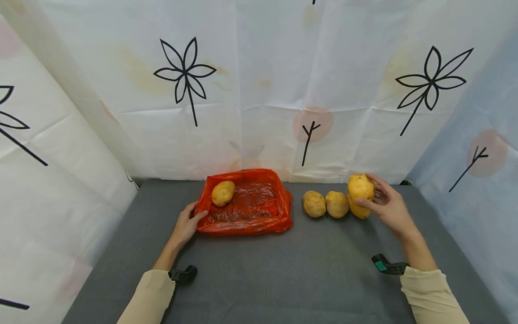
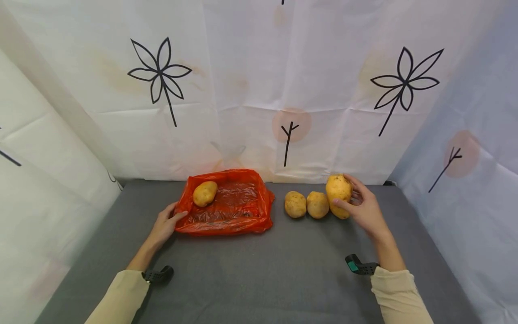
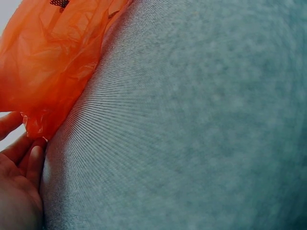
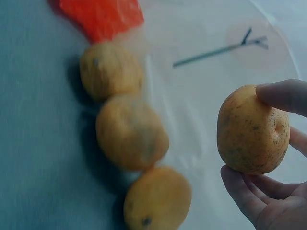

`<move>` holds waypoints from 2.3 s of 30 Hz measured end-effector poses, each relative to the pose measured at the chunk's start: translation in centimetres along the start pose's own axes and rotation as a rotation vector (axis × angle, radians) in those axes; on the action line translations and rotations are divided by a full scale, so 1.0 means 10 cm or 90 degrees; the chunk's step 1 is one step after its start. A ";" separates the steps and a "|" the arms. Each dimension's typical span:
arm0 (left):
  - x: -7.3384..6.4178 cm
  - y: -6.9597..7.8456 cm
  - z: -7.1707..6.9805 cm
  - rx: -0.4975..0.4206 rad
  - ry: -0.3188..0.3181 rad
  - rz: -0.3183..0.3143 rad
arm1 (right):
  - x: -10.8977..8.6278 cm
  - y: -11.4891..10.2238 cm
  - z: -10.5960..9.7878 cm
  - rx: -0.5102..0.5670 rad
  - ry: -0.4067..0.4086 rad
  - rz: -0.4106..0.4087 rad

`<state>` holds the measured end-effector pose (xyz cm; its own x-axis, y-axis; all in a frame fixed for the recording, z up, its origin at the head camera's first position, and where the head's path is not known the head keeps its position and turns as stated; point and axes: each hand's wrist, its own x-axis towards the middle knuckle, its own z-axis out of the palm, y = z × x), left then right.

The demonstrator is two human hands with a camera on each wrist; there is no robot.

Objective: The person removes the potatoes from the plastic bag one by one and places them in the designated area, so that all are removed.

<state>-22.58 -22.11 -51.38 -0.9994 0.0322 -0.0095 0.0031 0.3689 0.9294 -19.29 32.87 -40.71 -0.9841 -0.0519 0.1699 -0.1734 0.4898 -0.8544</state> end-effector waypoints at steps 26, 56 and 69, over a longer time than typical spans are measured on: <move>-0.21 0.52 -0.02 0.000 -0.021 -0.035 | 0.00 0.94 -0.51 0.135 -0.103 0.247; -0.22 0.51 -0.02 -0.002 -0.020 -0.035 | 0.05 0.87 -0.50 0.026 -0.103 0.241; -0.06 0.17 -0.01 -0.007 -0.013 -0.030 | 0.09 0.44 -0.42 -0.112 -0.057 0.142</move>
<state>-22.02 -21.64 -49.75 -0.9976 0.0342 -0.0607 -0.0443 0.3608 0.9316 -20.79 38.64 -42.18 -0.9980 0.0021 -0.0634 0.0501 0.6402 -0.7665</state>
